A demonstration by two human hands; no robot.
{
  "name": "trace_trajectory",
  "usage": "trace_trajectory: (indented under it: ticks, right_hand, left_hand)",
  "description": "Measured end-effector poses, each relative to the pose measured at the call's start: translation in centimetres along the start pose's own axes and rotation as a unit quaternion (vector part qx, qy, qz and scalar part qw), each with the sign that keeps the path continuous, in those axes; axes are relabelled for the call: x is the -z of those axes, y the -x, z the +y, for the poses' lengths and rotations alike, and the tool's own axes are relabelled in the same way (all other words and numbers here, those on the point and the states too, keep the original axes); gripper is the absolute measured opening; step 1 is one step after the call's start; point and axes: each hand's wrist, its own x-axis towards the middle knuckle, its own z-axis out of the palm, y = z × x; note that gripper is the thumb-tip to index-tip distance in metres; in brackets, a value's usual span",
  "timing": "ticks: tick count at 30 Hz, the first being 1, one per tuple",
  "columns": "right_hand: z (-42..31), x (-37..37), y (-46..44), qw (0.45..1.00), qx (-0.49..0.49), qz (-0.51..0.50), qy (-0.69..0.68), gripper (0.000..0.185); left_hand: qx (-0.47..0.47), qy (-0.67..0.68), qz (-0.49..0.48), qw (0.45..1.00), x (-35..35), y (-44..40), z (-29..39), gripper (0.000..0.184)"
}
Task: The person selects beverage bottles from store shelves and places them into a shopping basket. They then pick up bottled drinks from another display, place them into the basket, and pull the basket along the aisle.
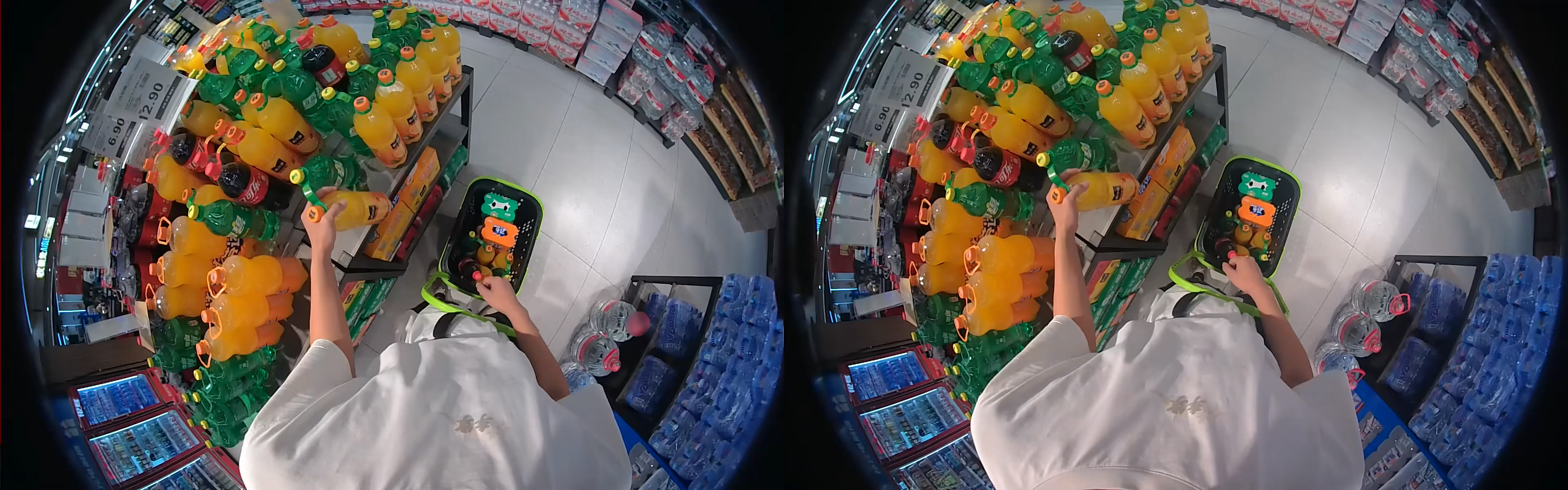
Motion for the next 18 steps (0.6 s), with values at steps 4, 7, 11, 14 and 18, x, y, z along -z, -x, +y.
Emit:
trace_trajectory:
  ticks: [4,7,11,14,18]
  right_hand:
    - [-1.3,1.0,-3.7,0.998,0.024,-0.009,0.048,0.031]
    - [-2.7,-2.2,-6.5,0.998,0.033,-0.013,0.050,0.029]
    - [-2.6,-2.6,-8.0,0.999,0.021,0.005,0.049,0.027]
    - [-1.6,-2.7,-7.8,0.999,-0.032,-0.007,0.006,0.026]
    - [-0.4,-2.0,-7.0,0.998,-0.063,-0.019,0.022,0.027]
  left_hand:
    - [0.014,0.003,-0.044,0.999,-1.3,0.1,-1.1,0.025]
    - [0.020,-0.022,-0.100,0.995,0.9,-1.0,-0.4,0.024]
    - [0.013,-0.028,-0.169,0.985,0.9,-1.3,0.8,0.025]
    - [-0.011,-0.015,-0.208,0.978,0.9,-1.5,2.1,0.025]
    - [-0.016,0.060,-0.206,0.977,1.0,-1.9,4.1,0.026]
